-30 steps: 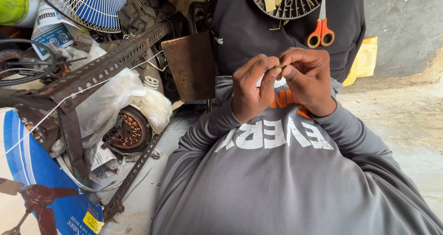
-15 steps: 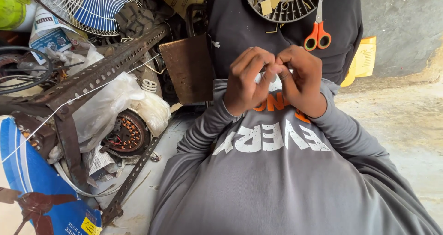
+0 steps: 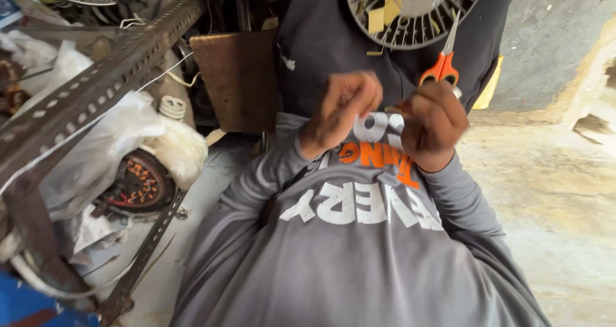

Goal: The person sits and cuts small rectangular pieces from a sheet of insulating material using scissors, then presses the cut pieces into the slots of a motor commutator segment, fitting each piece by hand and checking the fit as they work around the part.

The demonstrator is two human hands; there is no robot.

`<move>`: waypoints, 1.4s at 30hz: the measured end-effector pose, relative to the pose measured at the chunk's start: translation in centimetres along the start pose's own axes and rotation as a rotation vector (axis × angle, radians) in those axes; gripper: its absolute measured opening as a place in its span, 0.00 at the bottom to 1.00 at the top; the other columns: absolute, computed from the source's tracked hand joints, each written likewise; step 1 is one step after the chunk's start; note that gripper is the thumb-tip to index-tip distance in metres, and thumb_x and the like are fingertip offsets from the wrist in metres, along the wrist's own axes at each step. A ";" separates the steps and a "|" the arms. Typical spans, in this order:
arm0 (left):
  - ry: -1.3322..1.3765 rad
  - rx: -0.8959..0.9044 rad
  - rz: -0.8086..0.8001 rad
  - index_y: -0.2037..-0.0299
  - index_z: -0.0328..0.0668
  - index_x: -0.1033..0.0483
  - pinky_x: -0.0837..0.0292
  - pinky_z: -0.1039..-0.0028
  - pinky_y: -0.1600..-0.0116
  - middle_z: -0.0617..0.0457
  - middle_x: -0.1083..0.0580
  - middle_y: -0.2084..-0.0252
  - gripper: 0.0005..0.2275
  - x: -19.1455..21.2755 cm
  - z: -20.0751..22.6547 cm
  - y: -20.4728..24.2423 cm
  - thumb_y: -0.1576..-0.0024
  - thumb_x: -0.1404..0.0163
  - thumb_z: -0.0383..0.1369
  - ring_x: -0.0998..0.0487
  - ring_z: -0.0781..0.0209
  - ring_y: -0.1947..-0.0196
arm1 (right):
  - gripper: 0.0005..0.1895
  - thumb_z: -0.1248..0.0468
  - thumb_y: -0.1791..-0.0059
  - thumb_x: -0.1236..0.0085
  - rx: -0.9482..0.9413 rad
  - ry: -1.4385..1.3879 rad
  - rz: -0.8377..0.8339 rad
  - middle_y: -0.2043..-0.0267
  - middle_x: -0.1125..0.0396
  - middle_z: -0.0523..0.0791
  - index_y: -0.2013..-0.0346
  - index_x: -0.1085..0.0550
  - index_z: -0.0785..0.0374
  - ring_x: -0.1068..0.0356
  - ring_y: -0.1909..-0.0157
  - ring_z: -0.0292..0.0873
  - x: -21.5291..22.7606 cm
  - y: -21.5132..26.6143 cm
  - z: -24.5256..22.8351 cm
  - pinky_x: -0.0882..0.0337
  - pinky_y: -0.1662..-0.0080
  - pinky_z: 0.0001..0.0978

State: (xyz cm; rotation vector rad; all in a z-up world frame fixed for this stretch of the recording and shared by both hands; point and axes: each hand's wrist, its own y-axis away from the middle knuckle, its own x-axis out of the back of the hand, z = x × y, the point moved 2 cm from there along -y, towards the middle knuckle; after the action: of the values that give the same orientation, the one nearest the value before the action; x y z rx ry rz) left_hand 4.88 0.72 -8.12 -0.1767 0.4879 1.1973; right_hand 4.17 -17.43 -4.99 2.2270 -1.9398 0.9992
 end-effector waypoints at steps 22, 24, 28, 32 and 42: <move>-0.643 -0.316 0.120 0.54 0.29 0.30 0.26 0.66 0.60 0.46 0.28 0.61 0.02 -2.7 3.9 -0.2 0.35 0.53 0.20 0.22 0.51 0.64 | 0.03 0.74 0.44 0.47 -0.538 -0.562 0.008 0.63 0.33 0.45 0.57 0.31 0.73 0.35 0.69 0.29 -1.0 1.6 1.4 0.35 0.65 0.16; -0.525 -0.332 0.140 0.58 0.31 0.31 0.25 0.69 0.61 0.46 0.27 0.62 0.03 -3.0 3.6 0.1 0.37 0.49 0.21 0.22 0.55 0.65 | 0.03 0.73 0.43 0.50 -0.509 -0.582 0.039 0.61 0.35 0.43 0.58 0.35 0.70 0.35 0.66 0.29 -1.1 2.3 1.5 0.34 0.62 0.19; -0.570 -0.319 0.137 0.63 0.34 0.32 0.29 0.69 0.65 0.48 0.29 0.68 0.06 -3.5 3.4 0.7 0.40 0.46 0.21 0.26 0.57 0.71 | 0.03 0.74 0.44 0.51 -0.439 -0.599 0.061 0.59 0.36 0.43 0.58 0.36 0.70 0.34 0.62 0.31 -0.8 2.3 0.8 0.33 0.58 0.22; -0.510 -0.298 0.062 0.63 0.33 0.33 0.30 0.71 0.65 0.48 0.31 0.69 0.04 -4.0 4.1 0.2 0.39 0.50 0.19 0.27 0.58 0.72 | 0.04 0.77 0.44 0.53 -0.337 -0.505 0.013 0.66 0.36 0.43 0.62 0.35 0.70 0.38 0.68 0.30 -0.4 2.1 1.2 0.36 0.63 0.21; -0.558 -0.296 0.044 0.63 0.35 0.34 0.31 0.67 0.64 0.48 0.31 0.70 0.05 -1.8 4.6 -3.3 0.37 0.51 0.20 0.26 0.55 0.71 | 0.05 0.79 0.46 0.56 -0.476 -0.558 -0.129 0.72 0.32 0.43 0.62 0.34 0.70 0.32 0.74 0.30 -0.1 -2.2 2.4 0.34 0.70 0.22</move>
State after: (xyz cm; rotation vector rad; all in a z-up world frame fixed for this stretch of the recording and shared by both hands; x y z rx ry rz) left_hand 8.66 -0.21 -3.68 -0.0768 -0.1754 1.2949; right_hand 7.15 -17.83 -6.09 2.4360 -1.8897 -0.1284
